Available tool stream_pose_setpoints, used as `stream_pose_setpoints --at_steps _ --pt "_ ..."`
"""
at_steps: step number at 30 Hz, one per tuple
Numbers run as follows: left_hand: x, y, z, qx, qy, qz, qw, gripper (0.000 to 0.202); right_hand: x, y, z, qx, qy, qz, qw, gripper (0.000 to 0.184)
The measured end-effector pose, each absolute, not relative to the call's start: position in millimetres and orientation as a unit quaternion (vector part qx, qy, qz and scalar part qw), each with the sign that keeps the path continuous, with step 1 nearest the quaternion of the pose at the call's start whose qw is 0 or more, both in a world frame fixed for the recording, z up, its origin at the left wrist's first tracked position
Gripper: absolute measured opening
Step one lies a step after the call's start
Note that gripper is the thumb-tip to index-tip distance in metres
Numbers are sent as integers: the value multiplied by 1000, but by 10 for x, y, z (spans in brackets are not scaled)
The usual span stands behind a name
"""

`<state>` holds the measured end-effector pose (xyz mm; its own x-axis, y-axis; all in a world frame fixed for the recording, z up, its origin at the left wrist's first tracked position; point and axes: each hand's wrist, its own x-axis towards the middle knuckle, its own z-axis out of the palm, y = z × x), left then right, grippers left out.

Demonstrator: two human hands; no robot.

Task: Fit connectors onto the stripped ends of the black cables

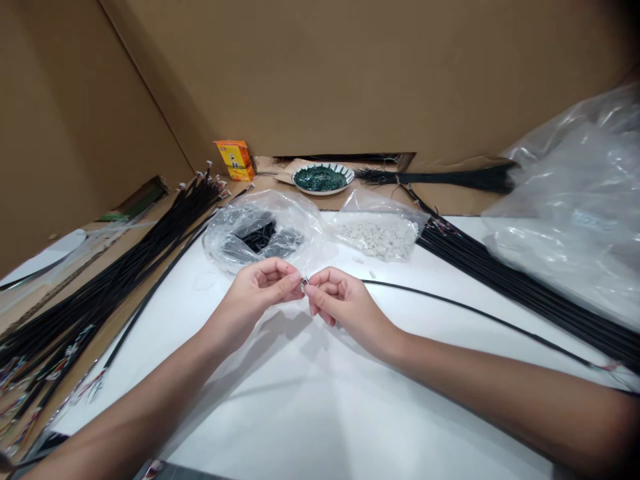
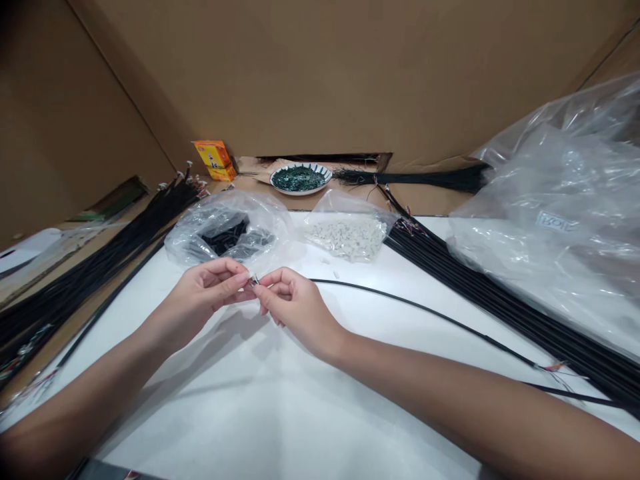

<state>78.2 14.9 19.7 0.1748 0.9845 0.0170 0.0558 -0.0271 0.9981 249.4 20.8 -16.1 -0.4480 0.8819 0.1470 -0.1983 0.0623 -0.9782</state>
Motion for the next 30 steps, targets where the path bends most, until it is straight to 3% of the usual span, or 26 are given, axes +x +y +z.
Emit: stream_pose_setpoints --at_steps 6,12,18,30 --pt "802 120 220 550 459 483 503 23 2495 196 -182 -299 -585 611 441 25" --pt "847 64 200 613 485 496 379 21 2481 207 -188 -302 -576 616 446 25" --pt "847 54 231 548 466 508 474 23 2485 211 -190 -293 -581 616 444 26" --pt "819 85 236 510 491 501 498 26 2482 217 -173 -301 -595 604 436 26"
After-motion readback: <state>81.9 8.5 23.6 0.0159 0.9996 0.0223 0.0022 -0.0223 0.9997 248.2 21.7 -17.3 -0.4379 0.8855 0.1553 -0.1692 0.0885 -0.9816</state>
